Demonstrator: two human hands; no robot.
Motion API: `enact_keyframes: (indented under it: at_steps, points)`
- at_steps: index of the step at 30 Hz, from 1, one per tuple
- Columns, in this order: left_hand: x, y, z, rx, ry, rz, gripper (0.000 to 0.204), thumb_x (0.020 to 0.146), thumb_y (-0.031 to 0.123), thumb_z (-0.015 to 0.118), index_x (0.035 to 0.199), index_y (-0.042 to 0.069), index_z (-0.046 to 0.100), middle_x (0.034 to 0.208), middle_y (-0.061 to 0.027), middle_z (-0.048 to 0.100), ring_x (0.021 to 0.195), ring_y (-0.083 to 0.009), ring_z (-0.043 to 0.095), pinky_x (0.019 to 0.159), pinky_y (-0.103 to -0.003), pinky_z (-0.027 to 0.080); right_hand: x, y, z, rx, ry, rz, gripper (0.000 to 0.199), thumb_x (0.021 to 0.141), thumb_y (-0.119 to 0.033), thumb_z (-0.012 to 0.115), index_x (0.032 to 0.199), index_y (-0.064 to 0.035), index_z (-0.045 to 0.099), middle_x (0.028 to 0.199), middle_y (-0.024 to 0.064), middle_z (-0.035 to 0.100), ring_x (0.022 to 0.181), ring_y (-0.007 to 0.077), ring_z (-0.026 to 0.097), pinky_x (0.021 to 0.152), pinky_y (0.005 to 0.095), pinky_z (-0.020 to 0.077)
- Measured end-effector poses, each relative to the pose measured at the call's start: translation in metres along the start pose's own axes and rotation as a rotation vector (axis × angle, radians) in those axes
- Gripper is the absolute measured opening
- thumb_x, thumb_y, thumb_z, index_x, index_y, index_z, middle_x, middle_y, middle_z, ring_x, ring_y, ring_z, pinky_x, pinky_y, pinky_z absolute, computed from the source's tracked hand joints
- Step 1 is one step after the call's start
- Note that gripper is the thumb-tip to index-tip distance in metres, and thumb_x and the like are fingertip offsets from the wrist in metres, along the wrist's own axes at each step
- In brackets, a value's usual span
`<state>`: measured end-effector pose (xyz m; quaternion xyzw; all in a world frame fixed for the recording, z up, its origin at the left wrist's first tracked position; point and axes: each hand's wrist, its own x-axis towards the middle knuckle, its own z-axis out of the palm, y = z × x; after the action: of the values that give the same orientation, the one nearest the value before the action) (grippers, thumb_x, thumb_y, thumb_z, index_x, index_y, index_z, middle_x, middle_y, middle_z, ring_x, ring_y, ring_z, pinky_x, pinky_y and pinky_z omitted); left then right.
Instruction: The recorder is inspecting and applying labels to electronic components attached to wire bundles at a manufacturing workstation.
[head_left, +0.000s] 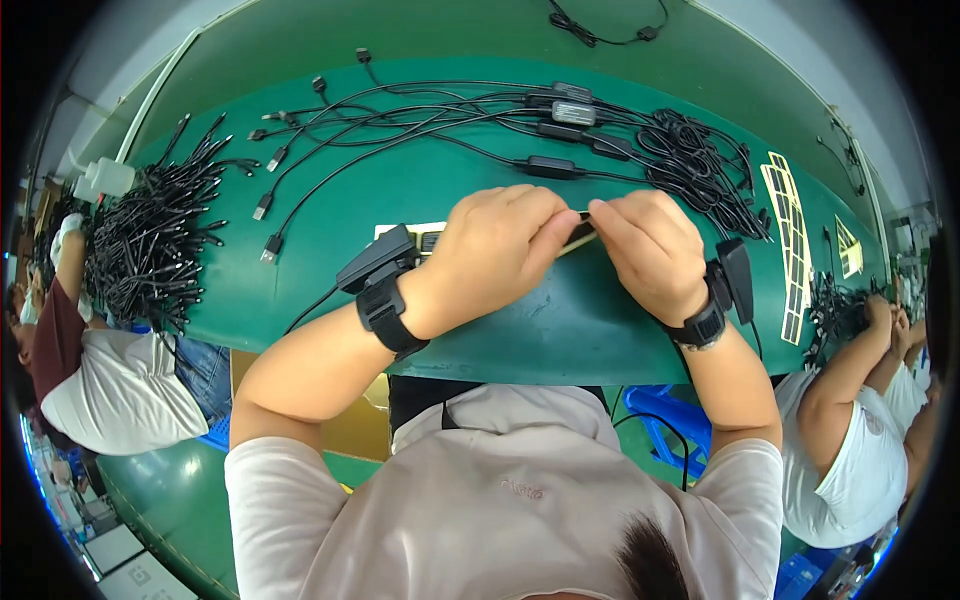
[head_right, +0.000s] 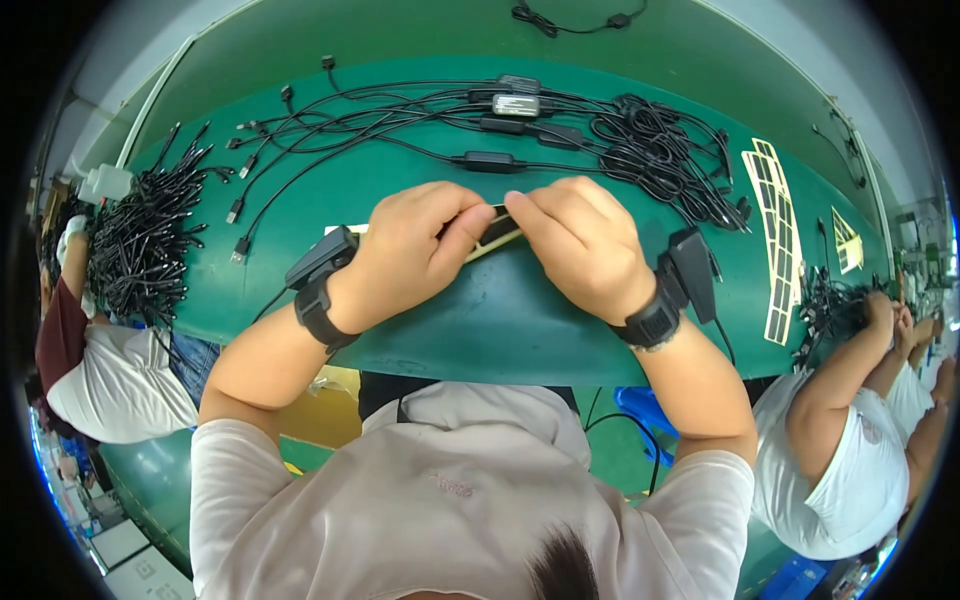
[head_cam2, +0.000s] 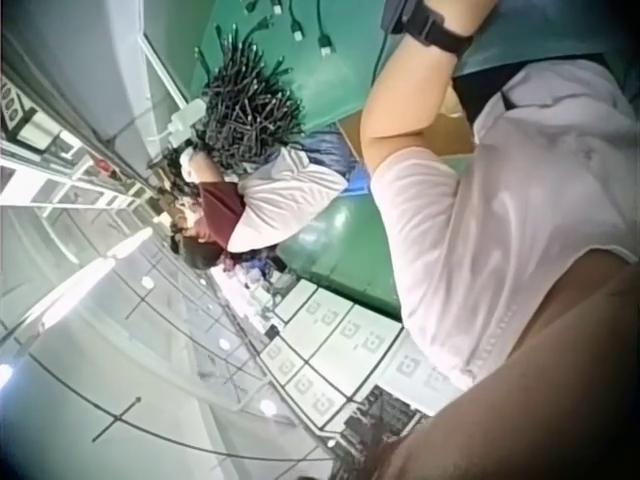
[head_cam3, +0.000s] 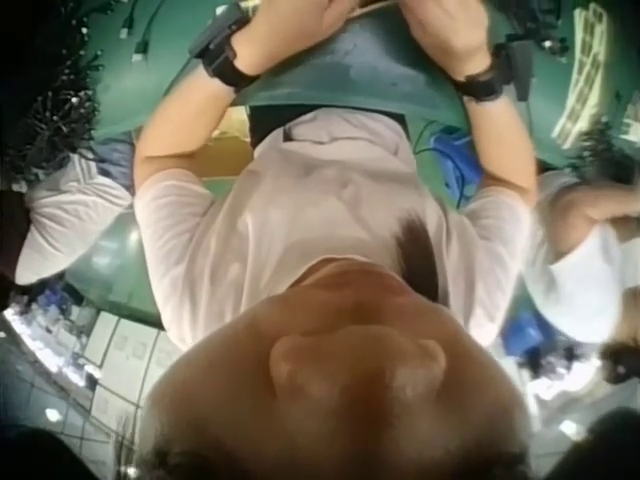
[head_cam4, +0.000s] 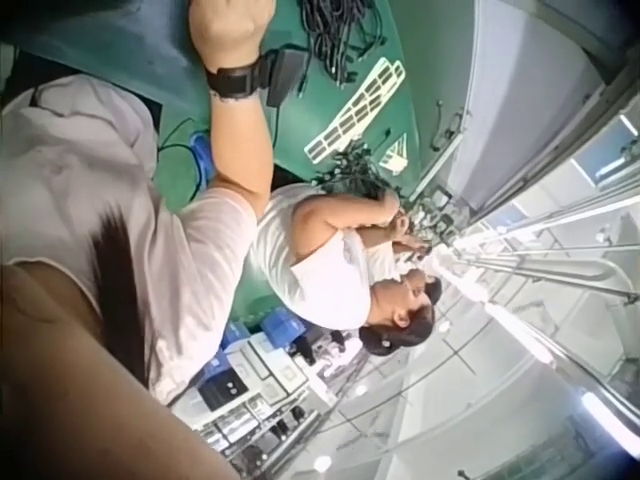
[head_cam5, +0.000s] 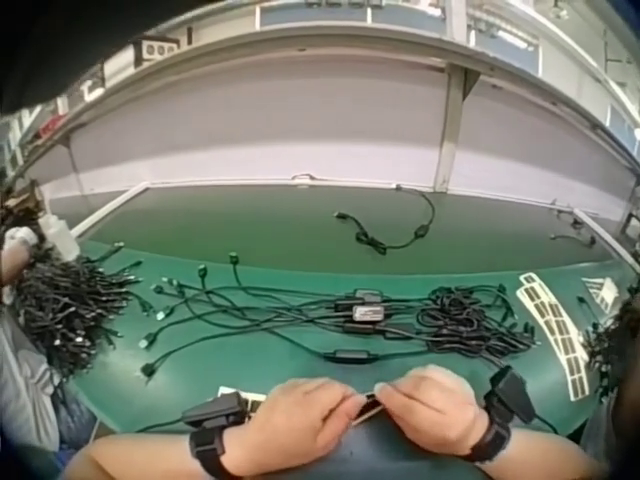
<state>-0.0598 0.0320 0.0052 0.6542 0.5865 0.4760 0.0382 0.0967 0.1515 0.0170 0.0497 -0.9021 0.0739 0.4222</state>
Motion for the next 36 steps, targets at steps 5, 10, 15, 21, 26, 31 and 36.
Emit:
enact_keyframes:
  at_steps: [5, 10, 15, 21, 26, 31, 36]
  points:
    - [0.002, 0.0, -0.006, -0.313, -0.111, -0.283, 0.017, 0.089, 0.016, 0.058, 0.084, 0.0, 0.063, 0.068, -0.0095, 0.059, 0.059, -0.0172, 0.054, 0.054, -0.029, 0.043, 0.005, -0.006, -0.003, -0.077, -0.043, -0.042, 0.031, 0.066, 0.013, 0.068, 0.096, 0.0061, 0.065, 0.078, 0.0118, 0.06, 0.068, 0.0267, 0.059, 0.059, 0.0329, 0.0494]
    - [0.001, -0.003, -0.004, -0.378, -0.125, -0.323, 0.02, 0.091, 0.018, 0.057, 0.083, 0.0, 0.062, 0.066, -0.0056, 0.056, 0.06, -0.0108, 0.049, 0.053, -0.028, 0.04, 0.006, -0.009, 0.0, -0.102, -0.051, -0.041, 0.031, 0.069, 0.013, 0.068, 0.098, 0.0054, 0.064, 0.079, 0.012, 0.061, 0.07, 0.027, 0.059, 0.061, 0.0328, 0.05]
    - [0.003, 0.003, -0.009, -0.49, -0.135, -0.41, 0.021, 0.089, 0.019, 0.057, 0.083, -0.001, 0.063, 0.068, -0.0097, 0.059, 0.061, -0.0168, 0.054, 0.056, -0.03, 0.043, 0.004, -0.009, 0.003, -0.079, -0.022, 0.003, 0.031, 0.069, 0.013, 0.068, 0.099, 0.0051, 0.064, 0.081, 0.013, 0.061, 0.071, 0.0282, 0.06, 0.062, 0.0334, 0.0505]
    - [0.001, 0.001, -0.005, -0.43, -0.042, -0.386, 0.024, 0.09, 0.023, 0.057, 0.088, 0.0, 0.064, 0.068, -0.0107, 0.059, 0.06, -0.016, 0.055, 0.056, -0.029, 0.044, 0.007, -0.01, 0.008, 0.059, 0.034, 0.234, 0.02, 0.069, 0.007, 0.071, 0.086, 0.0002, 0.065, 0.087, 0.0122, 0.065, 0.077, 0.0257, 0.063, 0.069, 0.0324, 0.0503]
    - [0.005, -0.003, -0.003, -0.409, -0.15, -0.552, 0.035, 0.095, 0.029, 0.053, 0.079, -0.001, 0.059, 0.059, -0.0047, 0.049, 0.057, -0.0106, 0.042, 0.051, -0.028, 0.038, -0.001, -0.003, 0.0, 0.203, -0.01, 0.457, 0.015, 0.07, 0.003, 0.07, 0.083, -0.0024, 0.064, 0.1, 0.0104, 0.061, 0.091, 0.0228, 0.059, 0.077, 0.0308, 0.0469]
    - [0.008, -0.013, -0.006, -0.504, -0.174, -0.677, 0.036, 0.097, 0.03, 0.05, 0.076, 0.002, 0.059, 0.061, 0.0029, 0.052, 0.057, -0.0031, 0.045, 0.051, -0.022, 0.038, 0.01, 0.0, -0.016, 0.232, -0.094, 0.316, 0.009, 0.072, 0.001, 0.067, 0.078, -0.0022, 0.061, 0.1, 0.0122, 0.059, 0.095, 0.0264, 0.055, 0.083, 0.0366, 0.0442]
    - [0.011, -0.016, -0.012, -0.243, -0.121, -0.462, 0.034, 0.095, 0.028, 0.052, 0.076, 0.0, 0.058, 0.059, -0.0044, 0.053, 0.053, -0.0132, 0.048, 0.051, -0.03, 0.04, 0.047, 0.043, -0.041, 0.749, 0.032, 0.798, 0.029, 0.08, -0.005, 0.066, 0.11, -0.0027, 0.063, 0.115, 0.0107, 0.06, 0.092, 0.0129, 0.056, 0.079, 0.0262, 0.0469]
